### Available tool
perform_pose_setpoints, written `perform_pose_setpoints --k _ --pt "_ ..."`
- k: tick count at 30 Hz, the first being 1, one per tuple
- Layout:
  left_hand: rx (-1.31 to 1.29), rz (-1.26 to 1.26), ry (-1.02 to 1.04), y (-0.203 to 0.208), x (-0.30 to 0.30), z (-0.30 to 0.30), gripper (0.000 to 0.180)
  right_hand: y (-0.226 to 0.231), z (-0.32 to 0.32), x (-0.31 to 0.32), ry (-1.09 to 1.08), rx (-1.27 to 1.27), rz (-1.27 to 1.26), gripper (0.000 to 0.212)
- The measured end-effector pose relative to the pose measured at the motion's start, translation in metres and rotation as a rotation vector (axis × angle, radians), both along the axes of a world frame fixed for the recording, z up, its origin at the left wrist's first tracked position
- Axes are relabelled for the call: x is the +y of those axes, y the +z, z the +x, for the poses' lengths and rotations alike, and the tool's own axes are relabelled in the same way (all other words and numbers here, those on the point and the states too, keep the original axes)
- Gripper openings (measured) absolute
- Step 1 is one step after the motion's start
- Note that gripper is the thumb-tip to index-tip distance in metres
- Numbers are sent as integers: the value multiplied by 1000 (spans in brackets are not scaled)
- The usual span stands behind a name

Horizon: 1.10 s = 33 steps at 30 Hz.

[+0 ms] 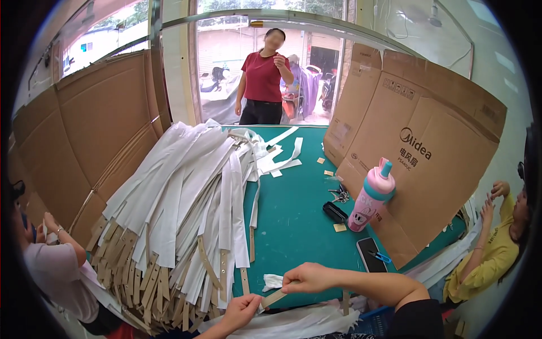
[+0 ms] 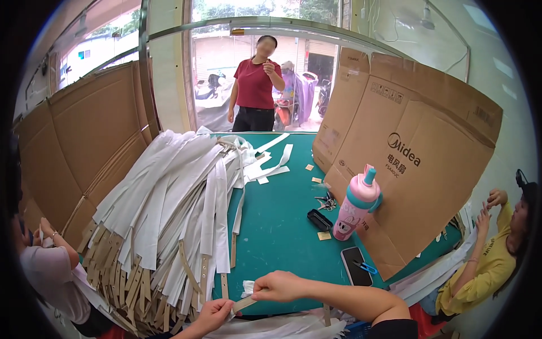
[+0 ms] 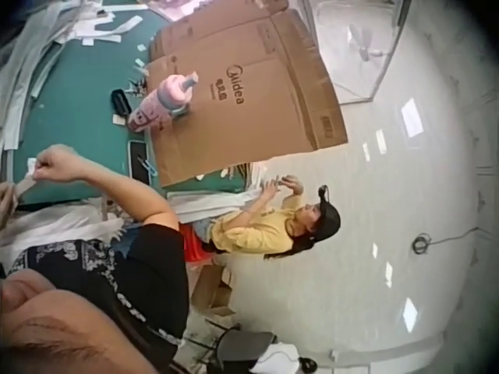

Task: Attaching white fabric or adhesive strips onto brown belt components on a factory workbench.

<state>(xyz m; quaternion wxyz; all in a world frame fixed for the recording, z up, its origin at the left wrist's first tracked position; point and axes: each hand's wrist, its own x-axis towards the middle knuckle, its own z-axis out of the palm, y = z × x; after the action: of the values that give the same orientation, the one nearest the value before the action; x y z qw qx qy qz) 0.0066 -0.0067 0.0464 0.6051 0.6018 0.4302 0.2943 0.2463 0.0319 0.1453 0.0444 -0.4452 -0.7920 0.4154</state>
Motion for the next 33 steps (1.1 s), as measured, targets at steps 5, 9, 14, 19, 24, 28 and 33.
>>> perform_pose_setpoints --k 5,9,14,19,24,28,33 --pt "222 133 77 1 0 -11 22 22 2 0 43 -233 107 30" --pt "231 313 52 22 -5 9 22 8 -15 -5 127 -224 119 29" --pt "155 123 -140 16 -4 3 26 10 -12 -2 159 -261 22 28" --pt "84 -60 -215 1 -1 6 28 -20 -28 -9 304 -73 115 32" --pt "-45 -157 -102 12 -4 11 24 -4 -32 -10 251 -151 -16 33" --pt "-113 -145 -144 9 -2 2 19 -16 -27 -13 153 -66 51 32" --pt "-82 -143 -114 22 -1 -6 14 -24 -31 -12 174 -8 95 27"
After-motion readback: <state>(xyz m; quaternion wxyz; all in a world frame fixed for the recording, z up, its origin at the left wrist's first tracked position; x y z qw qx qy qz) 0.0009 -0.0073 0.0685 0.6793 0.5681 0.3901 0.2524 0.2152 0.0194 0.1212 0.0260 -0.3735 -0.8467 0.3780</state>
